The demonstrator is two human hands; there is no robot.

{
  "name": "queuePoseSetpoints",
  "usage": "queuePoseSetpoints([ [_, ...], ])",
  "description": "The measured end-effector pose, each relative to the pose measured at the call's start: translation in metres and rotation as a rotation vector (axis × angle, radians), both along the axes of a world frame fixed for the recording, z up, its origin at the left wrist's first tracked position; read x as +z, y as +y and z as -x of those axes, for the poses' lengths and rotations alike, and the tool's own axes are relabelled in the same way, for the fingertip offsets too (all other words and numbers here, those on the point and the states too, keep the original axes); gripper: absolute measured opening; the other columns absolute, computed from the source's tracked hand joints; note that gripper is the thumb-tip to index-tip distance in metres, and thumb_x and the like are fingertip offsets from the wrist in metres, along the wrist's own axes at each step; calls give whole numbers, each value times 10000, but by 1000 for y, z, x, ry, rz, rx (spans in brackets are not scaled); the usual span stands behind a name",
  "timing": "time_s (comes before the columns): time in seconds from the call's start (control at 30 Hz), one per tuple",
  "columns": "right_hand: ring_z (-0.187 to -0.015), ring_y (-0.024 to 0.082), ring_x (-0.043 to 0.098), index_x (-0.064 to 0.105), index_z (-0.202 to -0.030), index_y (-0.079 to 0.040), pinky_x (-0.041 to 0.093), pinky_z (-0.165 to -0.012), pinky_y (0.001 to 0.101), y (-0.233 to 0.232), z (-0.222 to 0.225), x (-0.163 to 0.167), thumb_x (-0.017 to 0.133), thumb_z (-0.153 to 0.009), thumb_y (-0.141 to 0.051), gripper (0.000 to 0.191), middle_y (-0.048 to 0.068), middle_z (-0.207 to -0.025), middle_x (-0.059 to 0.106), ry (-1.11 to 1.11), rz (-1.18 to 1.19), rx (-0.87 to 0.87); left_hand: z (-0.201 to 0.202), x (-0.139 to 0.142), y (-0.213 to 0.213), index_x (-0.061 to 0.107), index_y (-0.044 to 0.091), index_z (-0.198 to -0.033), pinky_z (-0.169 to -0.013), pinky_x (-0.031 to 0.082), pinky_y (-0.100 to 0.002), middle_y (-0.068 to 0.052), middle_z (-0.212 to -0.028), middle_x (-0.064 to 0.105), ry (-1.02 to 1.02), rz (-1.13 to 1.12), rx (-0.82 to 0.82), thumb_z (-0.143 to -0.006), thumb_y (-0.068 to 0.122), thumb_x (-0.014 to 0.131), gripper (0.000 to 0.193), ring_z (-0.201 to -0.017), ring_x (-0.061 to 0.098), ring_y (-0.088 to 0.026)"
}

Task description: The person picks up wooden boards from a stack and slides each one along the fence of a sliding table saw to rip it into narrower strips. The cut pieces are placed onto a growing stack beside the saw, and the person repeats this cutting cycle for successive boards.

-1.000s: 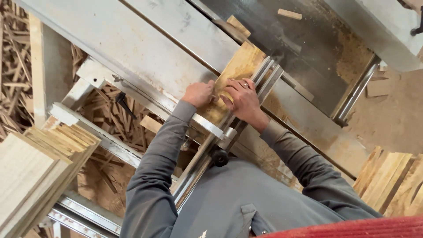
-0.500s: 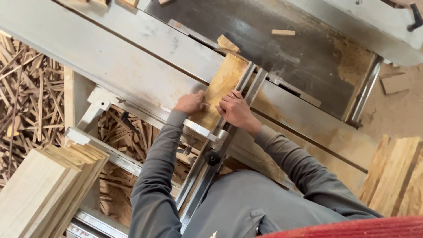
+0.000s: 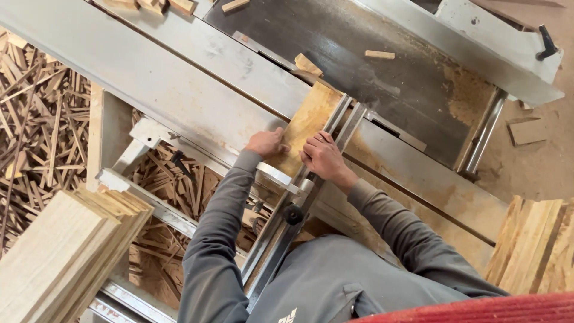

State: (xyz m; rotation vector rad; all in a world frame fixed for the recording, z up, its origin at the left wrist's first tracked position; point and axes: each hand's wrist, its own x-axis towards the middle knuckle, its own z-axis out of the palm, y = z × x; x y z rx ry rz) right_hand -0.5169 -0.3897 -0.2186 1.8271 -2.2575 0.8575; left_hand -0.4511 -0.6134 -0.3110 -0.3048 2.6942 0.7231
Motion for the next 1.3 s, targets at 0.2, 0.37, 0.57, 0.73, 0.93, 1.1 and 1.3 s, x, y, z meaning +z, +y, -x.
queuePoseSetpoints([
  [0.2,-873,284,564,607,-756,-38,430,-1026,413,-5,-4,9,706,-935,-122,221,105,-819,560,24,13,-5,-1,1,-1,496,69,-1209,-798,547,-519,-205,-1016,737,0,13,-2,-912,535,689,585,-959,703,-409],
  [0.37,-842,290,576,601,-745,-43,439,-1018,413,-8,-7,10,719,-924,-114,226,103,-802,569,1,36,-6,-2,5,-1,496,70,-1231,-830,548,-503,-162,-1096,732,-5,16,-3,-905,527,694,595,-1037,691,-376],
  [0.57,-868,301,607,585,-717,-44,440,-1012,418,-9,-7,5,733,-898,-107,243,101,-800,596,23,83,10,-5,12,0,539,54,-1223,-872,555,-492,-179,-1146,711,1,-19,12,-887,440,735,548,-1075,680,-382],
  [0.73,-859,303,612,585,-701,-51,444,-995,426,-11,-8,6,736,-886,-103,244,100,-778,592,29,91,10,-8,22,-1,541,34,-1205,-945,529,-477,-220,-1213,659,20,-88,16,-818,409,792,595,-1155,634,-384],
  [0.93,-849,311,616,587,-696,-50,449,-997,435,-11,-10,12,737,-878,-106,243,108,-770,587,28,96,-1,-7,41,1,555,38,-1210,-965,499,-477,-267,-1256,586,25,-87,35,-741,407,867,674,-1184,581,-439],
  [1.1,-865,316,625,592,-703,-48,452,-1010,438,-11,-10,14,738,-868,-103,227,111,-778,593,11,95,-11,-1,46,-2,510,-35,-1236,-934,534,-455,-297,-1160,668,76,-294,87,-750,432,870,764,-1099,662,-423],
  [1.3,-956,353,646,612,-743,-57,476,-982,454,-7,2,-20,735,-858,-71,169,126,-833,610,49,189,-9,9,62,-1,638,3,-1277,-926,529,-435,-234,-1164,723,334,-418,82,-740,440,809,713,-1079,691,-340],
])
